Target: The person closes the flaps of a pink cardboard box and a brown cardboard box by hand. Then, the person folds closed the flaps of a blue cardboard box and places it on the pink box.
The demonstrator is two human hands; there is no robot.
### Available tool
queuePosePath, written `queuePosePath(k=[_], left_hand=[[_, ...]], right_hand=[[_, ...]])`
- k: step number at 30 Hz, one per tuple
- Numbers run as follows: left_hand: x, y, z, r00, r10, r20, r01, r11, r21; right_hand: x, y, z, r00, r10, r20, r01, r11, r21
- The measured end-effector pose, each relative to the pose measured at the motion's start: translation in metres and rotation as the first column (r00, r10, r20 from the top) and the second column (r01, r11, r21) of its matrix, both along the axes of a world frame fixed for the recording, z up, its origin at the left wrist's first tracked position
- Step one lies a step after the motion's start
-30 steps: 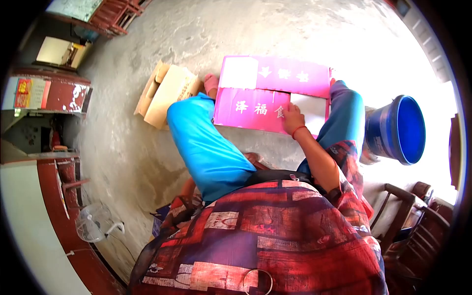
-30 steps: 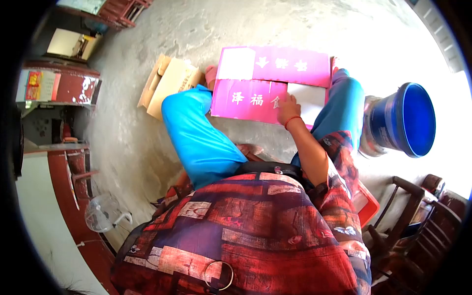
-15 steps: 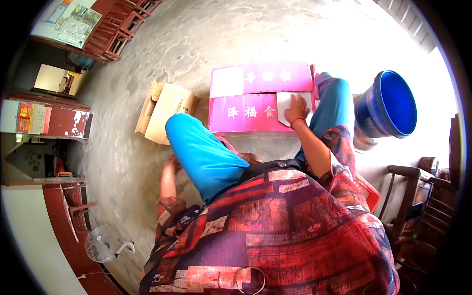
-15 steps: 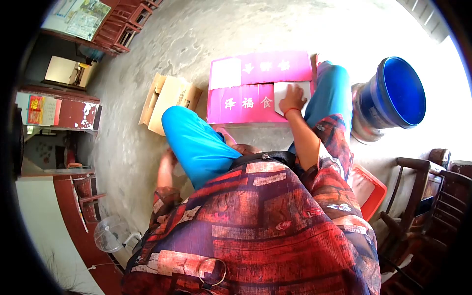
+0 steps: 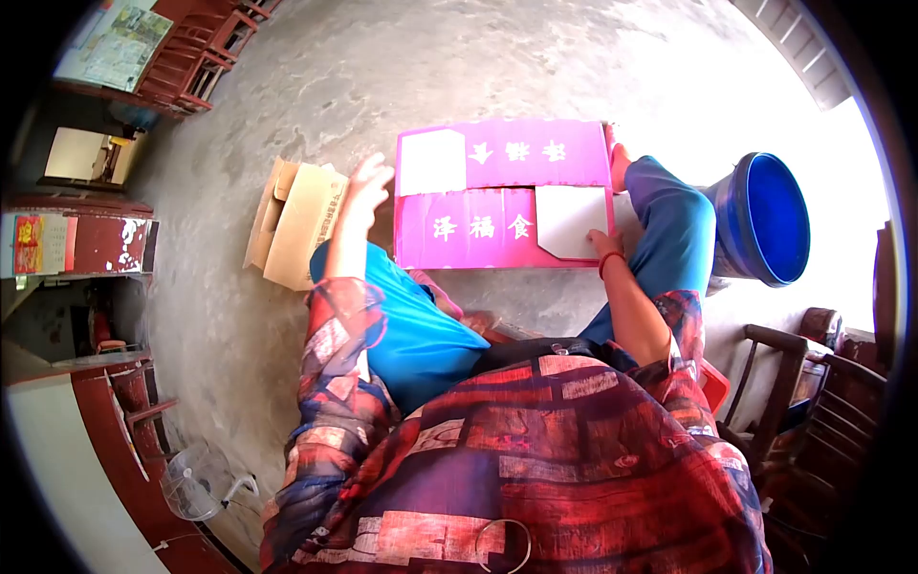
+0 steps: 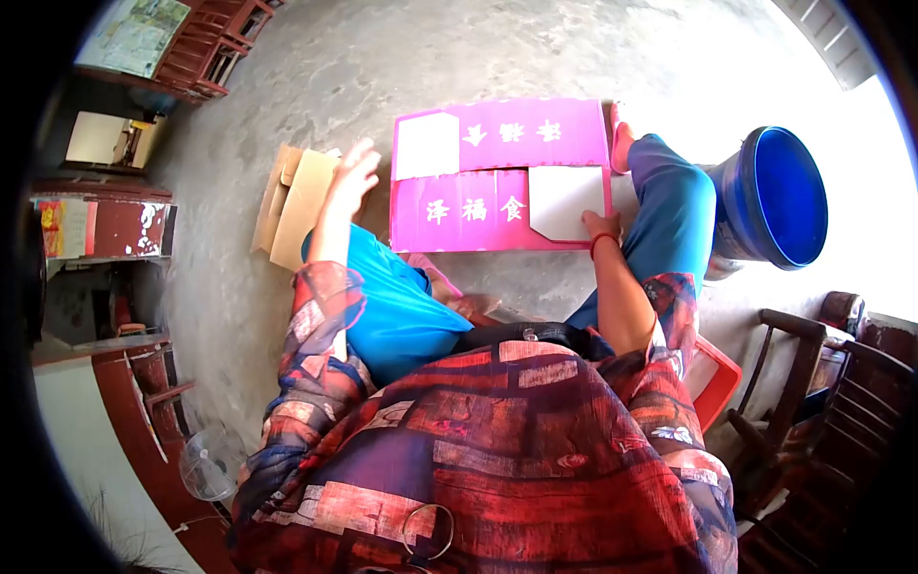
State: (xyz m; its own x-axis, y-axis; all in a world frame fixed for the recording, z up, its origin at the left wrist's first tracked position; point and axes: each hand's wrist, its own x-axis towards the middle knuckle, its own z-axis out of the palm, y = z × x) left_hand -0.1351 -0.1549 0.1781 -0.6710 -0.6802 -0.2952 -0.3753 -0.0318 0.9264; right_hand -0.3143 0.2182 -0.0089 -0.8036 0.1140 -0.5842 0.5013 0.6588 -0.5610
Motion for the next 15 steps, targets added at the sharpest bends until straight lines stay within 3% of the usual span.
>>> queuePosePath(k=[1, 3, 5, 7, 9, 11, 13, 15], left_hand=[[-0.007, 0.016, -0.006, 0.994, -0.002, 0.108, -0.001, 1.0, 0.031], [0.005, -0.028, -0.128, 0.944, -0.282, 0.175, 0.297, 0.953, -0.067], [0.004, 0.01, -0.113, 0.847, -0.262, 0.462, 0.428, 0.852, -0.302], [0.001, 0.037, -0.098, 0.841, -0.291, 0.457, 0.453, 0.841, -0.297], [0.0, 0.057, -0.088, 0.841, -0.366, 0.397, 0.391, 0.92, 0.02], [0.01, 0.055, -0.117, 0.799, -0.415, 0.435, 0.467, 0.884, -0.013], [0.013, 0.065, -0.123, 0.668, -0.462, 0.583, 0.71, 0.63, -0.315], [0.013, 0.063, -0.125, 0.679, -0.471, 0.563, 0.69, 0.671, -0.271]], right_hand=[[0.0, 0.001, -0.008, 0.995, -0.001, -0.096, 0.0, 1.0, -0.014], [-0.004, 0.003, 0.003, 0.997, 0.022, -0.068, -0.024, 0.999, -0.038], [-0.004, 0.003, 0.008, 0.998, 0.053, -0.026, -0.054, 0.997, -0.063], [-0.011, -0.002, 0.007, 0.99, 0.046, -0.13, -0.062, 0.99, -0.127], [-0.028, -0.008, -0.007, 0.979, 0.097, -0.179, -0.124, 0.982, -0.145], [-0.038, -0.013, -0.024, 0.964, 0.155, -0.215, -0.192, 0.968, -0.163], [-0.047, -0.018, -0.034, 0.967, 0.075, -0.242, -0.181, 0.872, -0.454], [-0.045, -0.023, -0.033, 0.957, 0.102, -0.271, -0.213, 0.881, -0.423]])
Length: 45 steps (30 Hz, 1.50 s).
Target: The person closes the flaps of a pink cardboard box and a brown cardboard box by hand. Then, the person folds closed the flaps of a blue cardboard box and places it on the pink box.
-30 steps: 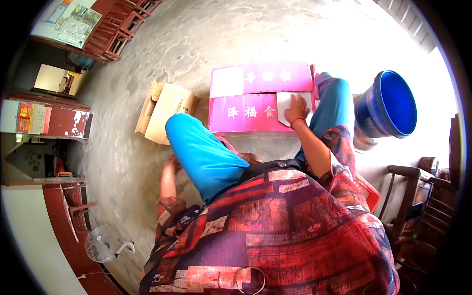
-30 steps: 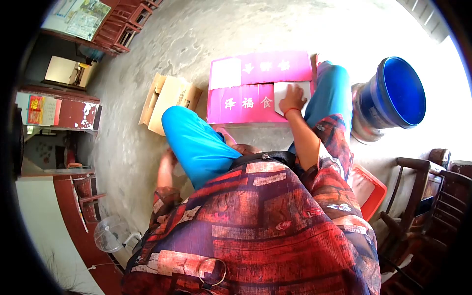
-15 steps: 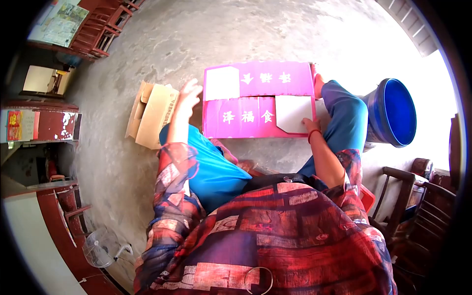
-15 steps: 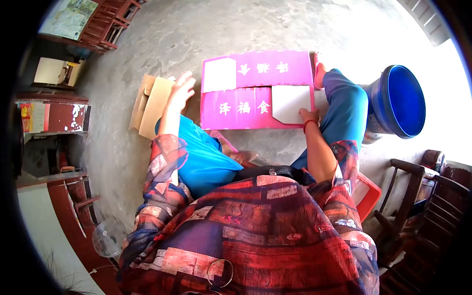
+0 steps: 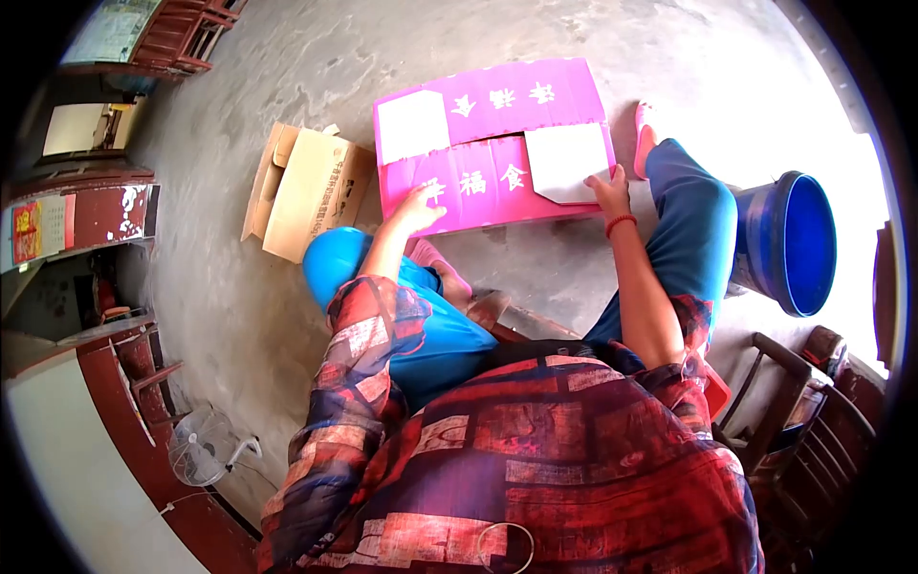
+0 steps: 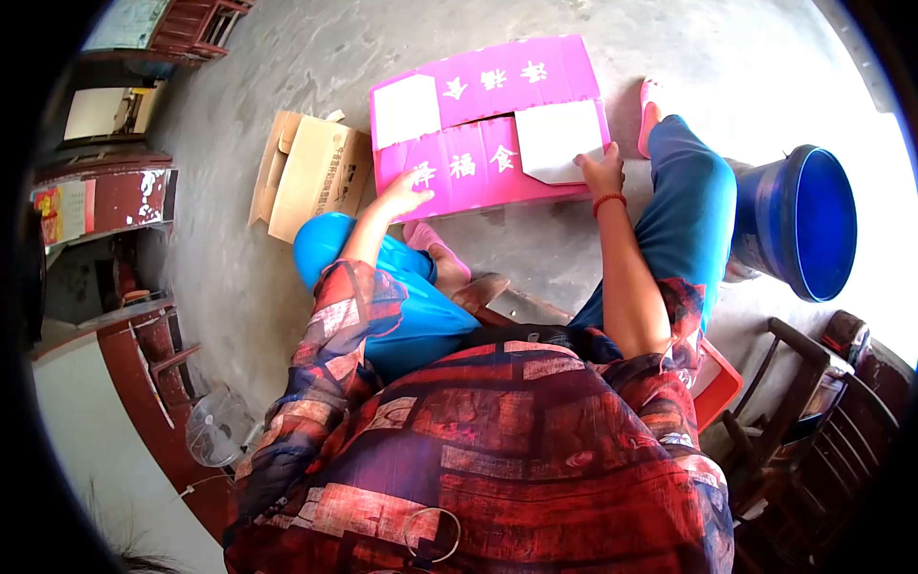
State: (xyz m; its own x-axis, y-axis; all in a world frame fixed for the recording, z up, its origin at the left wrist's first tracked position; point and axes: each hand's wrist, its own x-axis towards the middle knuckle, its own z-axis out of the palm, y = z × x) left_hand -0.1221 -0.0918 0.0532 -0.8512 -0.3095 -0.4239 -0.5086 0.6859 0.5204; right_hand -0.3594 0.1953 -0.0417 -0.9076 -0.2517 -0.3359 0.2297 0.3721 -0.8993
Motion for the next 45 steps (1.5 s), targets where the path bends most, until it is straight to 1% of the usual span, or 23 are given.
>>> queuePosePath(k=[2, 6, 7, 8, 12, 14, 15, 16, 18, 20, 22, 23, 24, 26, 30, 32, 34, 37, 38, 40, 41, 42, 45], left_hand=[[0.0, -0.006, -0.006, 0.983, 0.183, -0.007, -0.181, 0.979, 0.093], [-0.013, 0.003, 0.019, 0.98, 0.157, 0.126, -0.159, 0.987, 0.009], [-0.013, 0.005, 0.022, 0.979, 0.174, 0.104, -0.163, 0.981, -0.102], [-0.013, 0.006, 0.026, 0.979, 0.188, 0.081, -0.168, 0.963, -0.212], [-0.003, 0.007, 0.017, 0.961, 0.263, 0.089, -0.224, 0.924, -0.309], [-0.006, 0.007, 0.013, 0.928, 0.368, 0.059, -0.321, 0.869, -0.376], [-0.012, 0.006, 0.017, 0.93, 0.368, -0.014, -0.346, 0.859, -0.377], [-0.019, 0.0, 0.016, 0.926, 0.377, -0.007, -0.352, 0.858, -0.374], [-0.032, -0.011, 0.01, 0.942, 0.325, -0.079, -0.322, 0.818, -0.477], [-0.039, -0.023, 0.004, 0.945, 0.307, -0.112, -0.322, 0.812, -0.487], [-0.044, -0.033, -0.008, 0.934, 0.315, -0.171, -0.358, 0.789, -0.499], [-0.041, -0.04, -0.027, 0.933, 0.269, -0.237, -0.355, 0.795, -0.493], [-0.037, -0.039, -0.037, 0.937, 0.267, -0.225, -0.346, 0.803, -0.485], [-0.034, -0.03, -0.053, 0.932, 0.275, -0.237, -0.361, 0.649, -0.67], [-0.041, -0.019, -0.055, 0.91, 0.264, -0.32, -0.414, 0.549, -0.726], [-0.038, -0.018, -0.057, 0.906, 0.286, -0.311, -0.421, 0.547, -0.723], [-0.04, -0.021, -0.058, 0.907, 0.273, -0.32, -0.42, 0.546, -0.725], [-0.041, -0.02, -0.057, 0.9, 0.278, -0.336, -0.436, 0.554, -0.709], [-0.042, -0.019, -0.054, 0.902, 0.279, -0.329, -0.431, 0.551, -0.714], [-0.043, -0.017, -0.049, 0.885, 0.286, -0.369, -0.466, 0.556, -0.688], [-0.043, -0.017, -0.05, 0.882, 0.285, -0.376, -0.471, 0.549, -0.69], [-0.043, -0.019, -0.052, 0.881, 0.281, -0.381, -0.473, 0.545, -0.692], [-0.043, -0.02, -0.053, 0.877, 0.293, -0.38, -0.48, 0.552, -0.682]], right_hand=[[0.009, -0.005, 0.033, 0.994, 0.104, -0.046, -0.078, 0.92, 0.384], [0.019, -0.016, 0.056, 0.995, 0.085, 0.054, -0.101, 0.874, 0.475], [0.023, -0.021, 0.056, 0.969, 0.168, -0.183, -0.048, 0.85, 0.525], [0.028, -0.028, 0.056, 0.88, 0.253, -0.402, 0.017, 0.829, 0.559], [0.006, -0.063, 0.114, 0.81, 0.417, -0.411, -0.103, 0.792, 0.601], [-0.015, -0.077, 0.122, 0.72, 0.505, -0.476, -0.112, 0.761, 0.639], [-0.025, -0.085, 0.123, 0.674, 0.54, -0.503, -0.097, 0.74, 0.665], [-0.036, -0.091, 0.121, 0.626, 0.576, -0.526, -0.082, 0.719, 0.69], [-0.048, -0.096, 0.115, 0.494, 0.601, -0.628, -0.049, 0.741, 0.67], [-0.056, -0.1, 0.093, 0.433, 0.658, -0.615, 0.002, 0.682, 0.731], [-0.048, -0.084, 0.074, 0.515, 0.762, -0.392, -0.168, 0.538, 0.826], [-0.04, -0.073, 0.047, 0.465, 0.784, -0.41, -0.095, 0.505, 0.858], [-0.035, -0.073, 0.056, 0.486, 0.79, -0.373, -0.092, 0.471, 0.877], [-0.036, -0.071, 0.056, 0.473, 0.781, -0.408, -0.099, 0.507, 0.856], [-0.037, -0.072, 0.053, 0.47, 0.771, -0.429, -0.095, 0.527, 0.844], [-0.038, -0.072, 0.054, 0.466, 0.781, -0.416, -0.102, 0.515, 0.851], [-0.039, -0.071, 0.052, 0.438, 0.734, -0.519, -0.117, 0.619, 0.777], [-0.042, -0.082, 0.057, 0.498, 0.716, -0.49, -0.104, 0.61, 0.786], [-0.053, -0.085, 0.052, 0.515, 0.717, -0.47, -0.217, 0.64, 0.737], [-0.07, -0.107, 0.061, 0.555, 0.733, -0.393, -0.219, 0.584, 0.781], [-0.081, -0.117, 0.064, 0.513, 0.754, -0.41, -0.173, 0.558, 0.812], [-0.094, -0.126, 0.061, 0.473, 0.675, -0.567, -0.151, 0.696, 0.702], [-0.109, -0.155, 0.074, 0.408, 0.558, -0.723, -0.113, 0.817, 0.566]])
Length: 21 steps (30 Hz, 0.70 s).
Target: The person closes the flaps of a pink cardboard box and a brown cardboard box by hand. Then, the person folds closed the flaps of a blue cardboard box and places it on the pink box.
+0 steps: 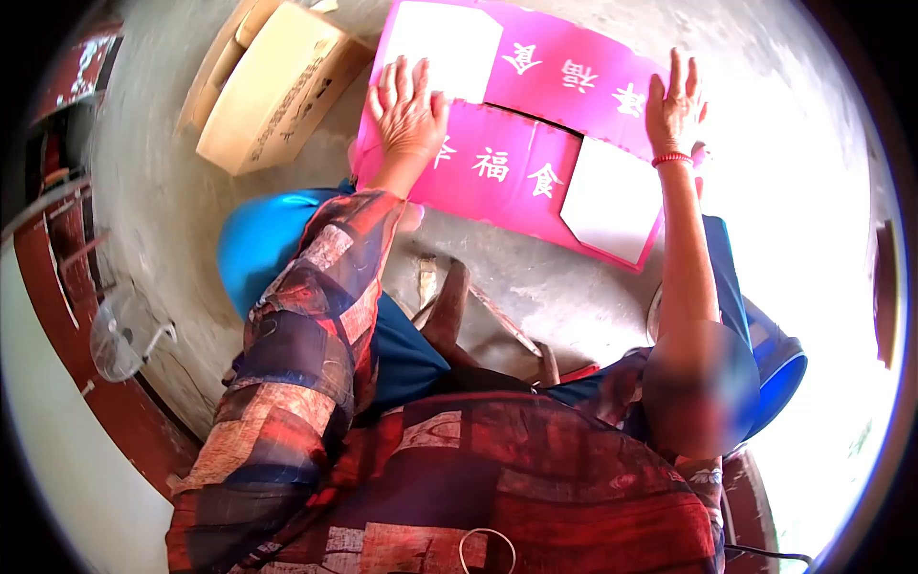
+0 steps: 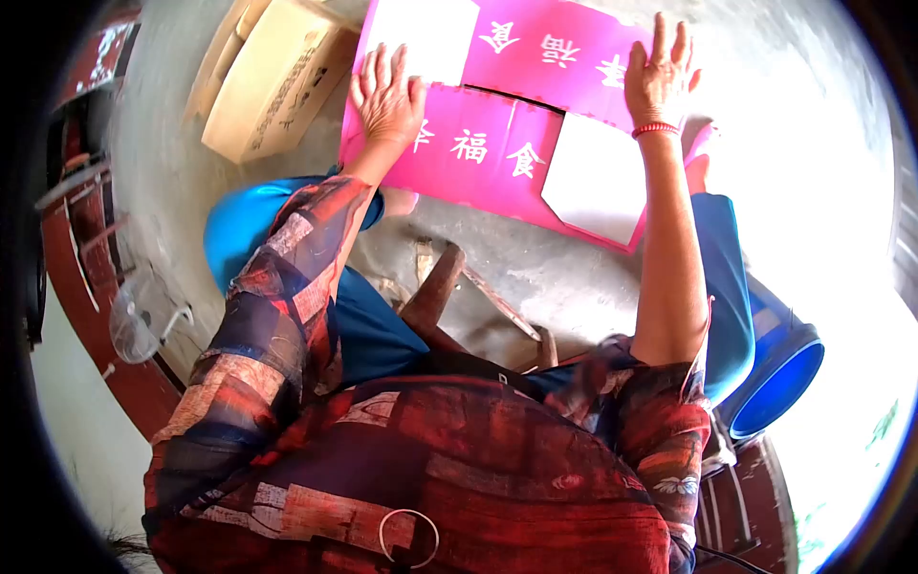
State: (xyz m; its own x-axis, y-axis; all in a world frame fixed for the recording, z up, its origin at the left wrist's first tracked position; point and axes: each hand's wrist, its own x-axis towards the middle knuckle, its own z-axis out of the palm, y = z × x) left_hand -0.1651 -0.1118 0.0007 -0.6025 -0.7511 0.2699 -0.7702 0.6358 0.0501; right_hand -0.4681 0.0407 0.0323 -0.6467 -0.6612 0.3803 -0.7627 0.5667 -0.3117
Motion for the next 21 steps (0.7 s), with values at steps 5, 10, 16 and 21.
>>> queuePosePath(k=[5, 10, 16, 21], left_hand=[[-0.001, 0.001, 0.001, 1.0, 0.018, 0.011, -0.018, 1.0, 0.01], [-0.001, 0.001, 0.003, 0.999, 0.032, 0.008, -0.031, 0.999, -0.008], [0.0, 0.001, 0.001, 0.998, 0.017, -0.057, -0.017, 1.0, -0.005], [-0.003, 0.0, 0.001, 0.999, 0.039, -0.012, -0.039, 0.999, 0.029]], right_hand=[[0.002, 0.004, -0.055, 0.997, 0.051, -0.058, -0.038, 0.979, 0.2], [0.006, 0.014, -0.052, 0.996, 0.072, -0.056, -0.057, 0.973, 0.223], [0.048, 0.045, -0.037, 0.995, 0.094, -0.046, -0.073, 0.938, 0.339], [0.077, 0.061, -0.032, 0.997, 0.083, -0.004, -0.077, 0.936, 0.342]])
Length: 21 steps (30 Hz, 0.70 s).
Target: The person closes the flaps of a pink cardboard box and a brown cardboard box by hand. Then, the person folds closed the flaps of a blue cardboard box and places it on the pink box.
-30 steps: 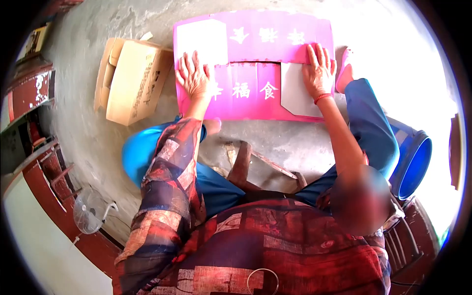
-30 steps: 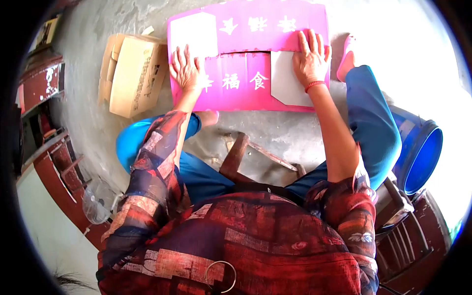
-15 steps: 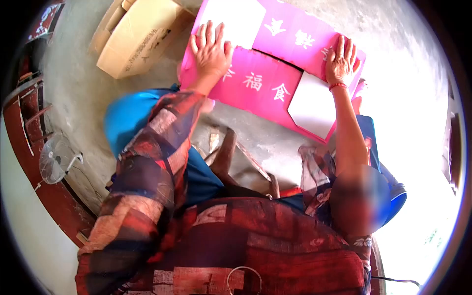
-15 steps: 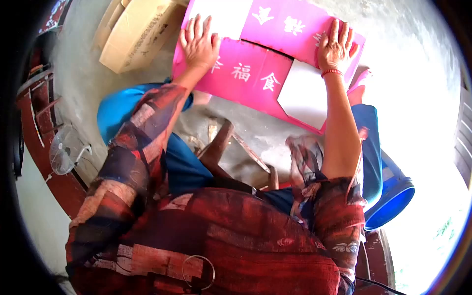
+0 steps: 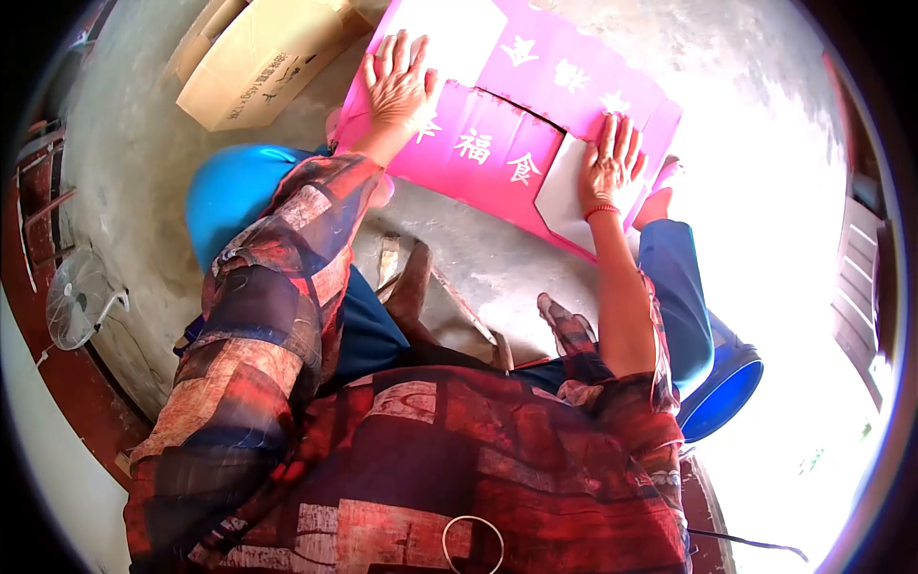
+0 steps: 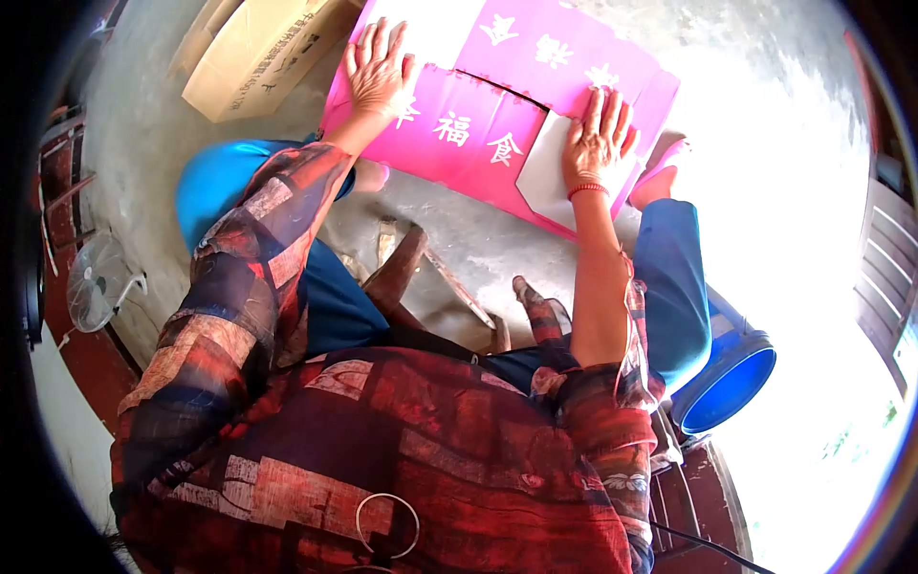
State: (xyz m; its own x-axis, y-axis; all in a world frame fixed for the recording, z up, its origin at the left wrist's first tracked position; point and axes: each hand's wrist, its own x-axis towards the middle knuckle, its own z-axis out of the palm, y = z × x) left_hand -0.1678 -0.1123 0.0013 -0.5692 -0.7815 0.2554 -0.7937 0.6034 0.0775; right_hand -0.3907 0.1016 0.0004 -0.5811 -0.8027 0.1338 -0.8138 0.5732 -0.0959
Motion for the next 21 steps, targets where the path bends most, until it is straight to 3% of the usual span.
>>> queuePosePath(k=[10, 12, 14, 15, 21], left_hand=[[-0.035, -0.025, -0.017, 0.977, 0.005, -0.212, -0.001, 1.0, 0.019], [-0.041, -0.026, -0.017, 0.988, 0.023, -0.151, -0.02, 1.0, 0.021], [-0.049, -0.032, -0.014, 0.996, 0.05, -0.072, -0.059, 0.989, -0.138], [-0.06, -0.036, -0.009, 0.99, 0.073, -0.117, -0.079, 0.996, -0.046], [-0.097, -0.053, -0.016, 0.98, 0.168, -0.109, -0.177, 0.981, -0.076]], right_hand=[[0.001, -0.001, 0.004, 0.999, -0.015, 0.037, 0.015, 1.0, 0.01], [0.001, -0.001, 0.004, 0.999, -0.019, 0.037, 0.019, 1.0, 0.019], [0.003, -0.001, 0.007, 0.999, -0.021, 0.03, 0.021, 1.0, 0.011], [0.004, -0.002, 0.009, 0.999, -0.029, 0.024, 0.028, 0.999, 0.033], [0.002, -0.002, 0.005, 0.998, -0.02, 0.052, 0.02, 1.0, -0.01]])
